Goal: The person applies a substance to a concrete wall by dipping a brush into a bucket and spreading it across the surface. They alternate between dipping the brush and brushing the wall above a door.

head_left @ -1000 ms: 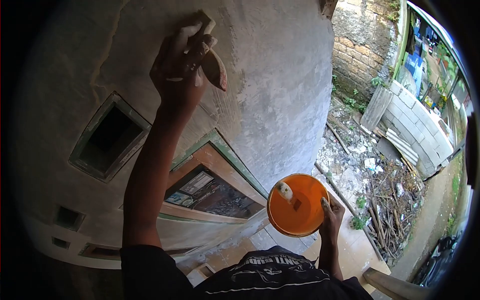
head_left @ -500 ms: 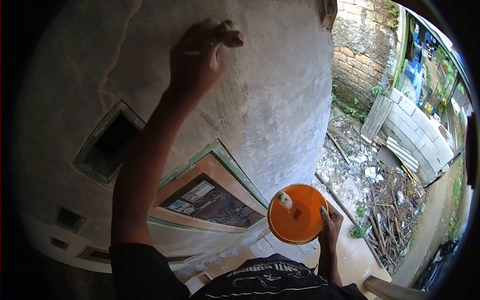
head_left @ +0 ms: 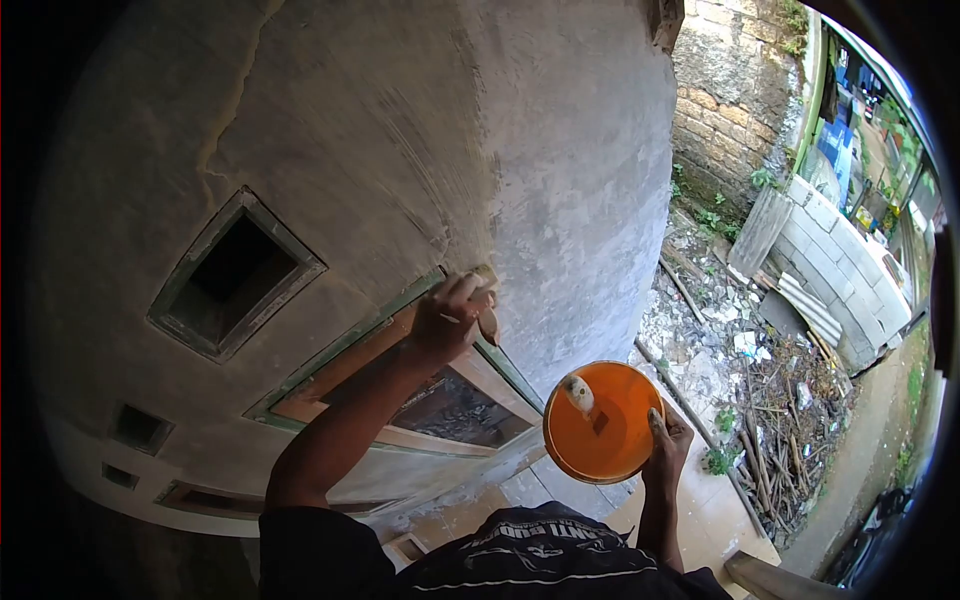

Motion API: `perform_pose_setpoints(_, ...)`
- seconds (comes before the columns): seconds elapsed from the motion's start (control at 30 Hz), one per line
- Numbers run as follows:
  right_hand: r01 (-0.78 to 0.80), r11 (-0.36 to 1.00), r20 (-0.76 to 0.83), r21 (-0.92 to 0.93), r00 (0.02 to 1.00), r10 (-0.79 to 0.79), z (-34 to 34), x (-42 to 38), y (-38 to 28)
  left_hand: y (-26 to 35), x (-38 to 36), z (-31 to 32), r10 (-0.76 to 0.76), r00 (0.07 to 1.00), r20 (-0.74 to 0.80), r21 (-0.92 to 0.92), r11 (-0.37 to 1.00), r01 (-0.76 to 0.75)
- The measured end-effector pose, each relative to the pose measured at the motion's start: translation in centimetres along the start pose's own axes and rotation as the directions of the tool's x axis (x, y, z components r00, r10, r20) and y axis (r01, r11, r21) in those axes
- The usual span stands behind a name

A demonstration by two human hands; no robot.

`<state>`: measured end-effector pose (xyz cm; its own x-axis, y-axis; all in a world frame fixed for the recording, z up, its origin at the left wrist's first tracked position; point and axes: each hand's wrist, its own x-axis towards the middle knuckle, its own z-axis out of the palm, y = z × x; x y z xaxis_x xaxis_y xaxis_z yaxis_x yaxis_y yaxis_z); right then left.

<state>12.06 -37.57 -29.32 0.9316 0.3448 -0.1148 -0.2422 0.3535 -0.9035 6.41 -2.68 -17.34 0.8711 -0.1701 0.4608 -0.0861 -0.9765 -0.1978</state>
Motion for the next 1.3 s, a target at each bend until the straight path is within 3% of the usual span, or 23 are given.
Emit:
perform_pose_setpoints(0.07, -0.005, 1.0, -0.002, -0.008, 1.0, 0.005, 0.0, -0.1, 0.0, -1.1, 2.7, -4.9, -0.319, 0.946, -0.058, -0.355, 0.892, 0.279)
perform_pose_setpoints(0.1, 0.006, 1.0, -0.002, -0.014, 1.0, -0.006, 0.0, -0.1, 0.0, -1.6, 4.0, -7.3, -0.303, 0.929, -0.212, -0.343, 0.913, 0.219)
perform_pose_setpoints(0.13, 0.018, 1.0, -0.001, -0.02, 1.0, -0.018, 0.0, -0.1, 0.1, -2.1, 5.2, -9.8, -0.277, 0.89, -0.362, -0.321, 0.933, 0.16)
perform_pose_setpoints(0.2, 0.025, 1.0, -0.002, -0.018, 1.0, -0.025, -0.1, -0.1, 0.2, -3.8, 6.7, -14.1, -0.099, 0.824, -0.557, 0.035, 0.989, 0.143)
perform_pose_setpoints(0.23, 0.028, 0.999, -0.004, -0.016, 1.0, -0.029, -0.1, -0.2, 0.3, -4.0, 7.0, -14.9, -0.102, 0.823, -0.558, 0.036, 0.988, 0.147)
perform_pose_setpoints(0.3, 0.022, 1.0, -0.007, -0.018, 1.0, -0.022, 0.0, -0.3, 0.3, -4.1, 7.1, -15.8, 0.001, 0.705, -0.709, 0.182, 0.966, 0.181)
perform_pose_setpoints(0.4, 0.017, 1.0, -0.006, -0.025, 1.0, -0.017, 0.4, -0.4, -0.1, -1.0, 4.4, -10.2, -0.19, 0.861, -0.471, 0.18, 0.935, 0.305)
perform_pose_setpoints(0.43, 0.016, 0.999, -0.003, -0.031, 1.0, -0.016, 0.7, -0.4, -0.2, -1.6, 2.0, -5.8, -0.18, 0.91, -0.374, 0.176, 0.949, 0.26)
perform_pose_setpoints(0.47, 0.02, 0.999, -0.001, -0.032, 1.0, -0.02, 1.0, -0.4, -0.4, -0.1, 0.6, -4.2, -0.044, 0.97, -0.238, 0.279, 0.954, 0.112)
perform_pose_setpoints(0.5, 0.021, 1.0, 0.01, -0.024, 1.0, -0.02, 1.1, -0.5, -0.6, 1.1, -0.7, -2.8, -0.045, 0.984, -0.172, 0.154, 0.985, 0.072)
perform_pose_setpoints(0.53, 0.022, 1.0, 0.019, -0.017, 1.0, -0.021, 1.2, -0.5, -0.7, 1.2, -1.6, -1.6, -0.042, 0.983, -0.177, 0.149, 0.986, 0.069)
perform_pose_setpoints(0.6, 0.026, 0.999, 0.019, -0.034, 0.999, -0.026, 0.9, -0.3, -0.2, 1.0, -3.0, 0.1, -0.281, 0.958, 0.06, -0.225, 0.931, 0.287)
perform_pose_setpoints(0.7, 0.024, 0.999, 0.038, -0.045, 0.999, -0.022, 1.3, -0.4, -0.6, -1.7, 0.3, -4.4, -0.198, 0.971, -0.137, -0.189, 0.967, 0.171)
perform_pose_setpoints(0.8, 0.039, 0.998, 0.059, -0.052, 0.998, -0.036, 2.0, -0.2, -0.5, -3.0, 6.0, -11.3, -0.132, 0.923, -0.361, -0.18, 0.981, 0.07)
perform_pose_setpoints(0.83, 0.044, 0.997, 0.063, -0.063, 0.997, -0.04, 2.2, -0.2, -0.5, -2.9, 8.1, -13.5, -0.09, 0.886, -0.455, -0.136, 0.99, 0.03)
perform_pose_setpoints(0.9, 0.048, 0.998, 0.078, -0.039, 0.996, -0.045, 2.8, -0.1, -0.7, -7.0, 10.7, -14.6, 0.213, 0.664, -0.717, 0.163, 0.977, -0.137)
perform_pose_setpoints(1.0, 0.026, 1.0, 0.077, 0.007, 0.997, -0.027, 3.2, -0.6, -1.2, -4.7, 12.2, -17.1, 0.213, 0.639, -0.739, 0.247, 0.968, -0.037)
perform_pose_setpoints(1.03, 0.034, 0.999, 0.067, -0.006, 0.997, -0.033, 3.2, -0.6, -1.3, -3.0, 11.6, -16.2, -0.073, 0.741, -0.668, -0.025, 0.997, 0.076)
perform_pose_setpoints(1.07, 0.038, 0.999, 0.051, -0.017, 0.998, -0.037, 3.2, -0.8, -1.3, -2.2, 10.5, -14.7, -0.071, 0.748, -0.66, -0.036, 0.997, 0.062)
perform_pose_setpoints(1.13, 0.026, 1.0, 0.078, -0.003, 0.997, -0.025, 2.8, -0.8, -1.3, -0.9, 8.0, -10.8, -0.251, 0.878, -0.407, -0.462, 0.886, 0.039)
perform_pose_setpoints(1.17, 0.024, 1.0, 0.066, -0.009, 0.998, -0.023, 2.4, -0.6, -0.7, -0.2, 7.0, -9.7, -0.245, 0.894, -0.377, -0.49, 0.871, 0.032)
perform_pose_setpoints(1.23, 0.012, 0.998, 0.049, -0.062, 0.999, -0.009, 2.6, -0.8, -1.0, 1.4, 4.7, -7.6, -0.158, 0.972, -0.176, -0.31, 0.946, 0.097)
perform_pose_setpoints(1.3, -0.023, 0.995, 0.021, -0.092, 0.999, 0.025, 2.6, -0.9, -0.9, 4.8, 3.2, -7.6, -0.236, 0.964, -0.121, -0.478, 0.865, 0.152)
